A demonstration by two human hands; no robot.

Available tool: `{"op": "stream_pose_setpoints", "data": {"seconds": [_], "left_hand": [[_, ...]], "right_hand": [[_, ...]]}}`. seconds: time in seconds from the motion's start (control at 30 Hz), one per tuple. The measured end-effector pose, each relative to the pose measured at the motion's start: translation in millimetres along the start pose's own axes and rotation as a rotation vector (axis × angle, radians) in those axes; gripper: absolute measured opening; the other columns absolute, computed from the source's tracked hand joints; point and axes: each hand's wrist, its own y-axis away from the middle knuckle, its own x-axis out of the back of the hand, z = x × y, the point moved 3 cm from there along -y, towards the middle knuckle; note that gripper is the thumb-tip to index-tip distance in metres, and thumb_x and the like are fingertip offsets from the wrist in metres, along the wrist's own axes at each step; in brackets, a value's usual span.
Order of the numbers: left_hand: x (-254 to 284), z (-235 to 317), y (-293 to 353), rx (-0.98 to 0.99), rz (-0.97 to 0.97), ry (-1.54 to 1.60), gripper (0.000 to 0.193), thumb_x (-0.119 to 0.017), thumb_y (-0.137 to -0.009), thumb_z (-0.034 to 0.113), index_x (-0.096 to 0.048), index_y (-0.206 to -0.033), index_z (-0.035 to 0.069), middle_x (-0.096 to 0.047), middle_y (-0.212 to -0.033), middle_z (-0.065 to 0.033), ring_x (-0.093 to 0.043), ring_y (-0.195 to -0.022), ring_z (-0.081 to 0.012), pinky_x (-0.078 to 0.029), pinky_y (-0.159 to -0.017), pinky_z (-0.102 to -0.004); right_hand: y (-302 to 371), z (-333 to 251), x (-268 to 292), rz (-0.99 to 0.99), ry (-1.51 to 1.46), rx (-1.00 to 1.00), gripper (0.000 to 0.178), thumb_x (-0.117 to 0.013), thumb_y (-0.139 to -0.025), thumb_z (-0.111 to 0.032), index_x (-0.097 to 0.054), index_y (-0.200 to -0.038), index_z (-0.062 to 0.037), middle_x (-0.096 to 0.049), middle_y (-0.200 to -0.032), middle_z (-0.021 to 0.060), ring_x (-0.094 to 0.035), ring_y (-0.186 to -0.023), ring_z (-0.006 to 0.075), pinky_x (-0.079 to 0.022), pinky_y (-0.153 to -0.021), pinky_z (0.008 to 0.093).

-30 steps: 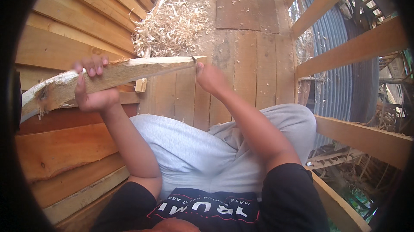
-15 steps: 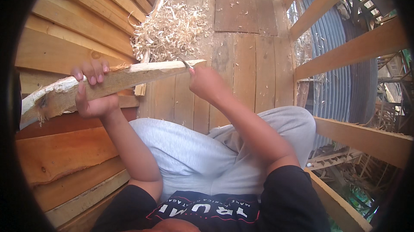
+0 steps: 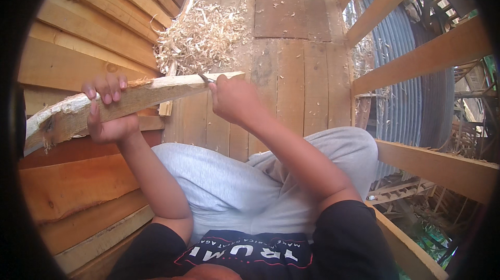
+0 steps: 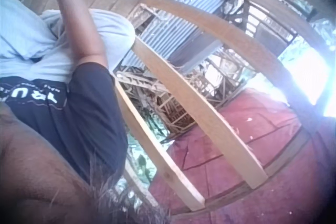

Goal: The person sits on a wooden floor and uses a small knife to carve a piece of wood, peeling away shavings. The person holds the wood in one hand and the knife in the other, working on the same piece throughout the clip.

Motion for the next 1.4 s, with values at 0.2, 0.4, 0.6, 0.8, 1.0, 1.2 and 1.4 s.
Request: {"op": "stream_pose_setpoints", "data": {"seconds": [0.2,0.4,0.6,0.8,1.0,1.2,1.4], "left_hand": [[-5.2,-3.8,-3.5,-0.025,0.081,-0.058,0.023,-0.056,-0.077,0.023,-0.044,-0.094,0.013,-0.039,-0.073,-0.0024,-0.040,-0.071,-0.0155,-0.035,-0.074,-0.0360],[-1.6,2.6,-1.4,-0.005,0.036,-0.030,0.022,-0.055,-0.076,0.021,-0.042,-0.092,0.014,-0.039,-0.073,-0.0005,-0.039,-0.071,-0.0138,-0.034,-0.076,-0.0348],[-5.0,-4.8,-2.5,-0.005,-0.021,0.022,0.023,-0.055,-0.078,0.022,-0.044,-0.096,0.013,-0.040,-0.073,-0.0026,-0.039,-0.070,-0.0157,-0.036,-0.075,-0.0362],[1.4,3.5,0.0,-0.014,0.005,-0.003,0.023,-0.055,-0.078,0.022,-0.044,-0.096,0.012,-0.040,-0.073,-0.0028,-0.040,-0.070,-0.0160,-0.036,-0.075,-0.0366],[-2.8,-5.9,-4.3,-0.018,0.212,-0.066,0.023,-0.056,-0.076,0.022,-0.046,-0.095,0.012,-0.044,-0.075,-0.0038,-0.042,-0.072,-0.0166,-0.037,-0.078,-0.0375],[2.3,2.2,1.0,-0.026,0.196,-0.062,0.023,-0.056,-0.076,0.022,-0.046,-0.094,0.011,-0.043,-0.074,-0.0043,-0.043,-0.072,-0.0171,-0.037,-0.078,-0.0375],[-3.4,-5.3,-2.1,-0.023,0.216,-0.081,0.024,-0.057,-0.077,0.022,-0.045,-0.096,0.012,-0.043,-0.075,-0.0040,-0.043,-0.072,-0.0173,-0.037,-0.078,-0.0379]], "right_hand": [[-16.4,54.8,-25.9,0.032,-0.022,-0.101,0.033,-0.043,-0.097,-0.025,-0.060,-0.091,0.0027,-0.064,-0.082,0.0267,-0.062,-0.080,0.0446,-0.048,-0.073,0.0525],[-7.9,15.0,-8.5,-0.017,0.016,-0.053,0.032,-0.045,-0.096,-0.025,-0.062,-0.091,0.0023,-0.064,-0.082,0.0269,-0.062,-0.080,0.0454,-0.048,-0.073,0.0528],[-24.2,124.4,-34.4,0.005,0.080,-0.277,0.033,-0.046,-0.096,-0.024,-0.063,-0.093,0.0043,-0.064,-0.084,0.0279,-0.062,-0.083,0.0452,-0.047,-0.073,0.0524],[-2.9,8.0,-9.2,-0.089,0.021,-0.167,0.035,-0.045,-0.097,-0.026,-0.062,-0.095,0.0045,-0.065,-0.090,0.0272,-0.063,-0.089,0.0424,-0.049,-0.078,0.0507],[-23.1,68.3,-35.8,-0.014,-0.076,-0.137,0.038,-0.044,-0.097,-0.027,-0.060,-0.088,0.0053,-0.062,-0.080,0.0296,-0.061,-0.082,0.0472,-0.047,-0.075,0.0527],[-3.9,9.4,-13.8,-0.010,-0.069,-0.070,0.035,-0.045,-0.096,-0.026,-0.061,-0.086,0.0048,-0.062,-0.081,0.0306,-0.060,-0.080,0.0492,-0.047,-0.074,0.0537],[-18.5,61.9,-29.7,-0.005,-0.049,-0.158,0.034,-0.046,-0.096,-0.023,-0.062,-0.087,0.0052,-0.063,-0.082,0.0298,-0.061,-0.081,0.0466,-0.047,-0.075,0.0528]]}}
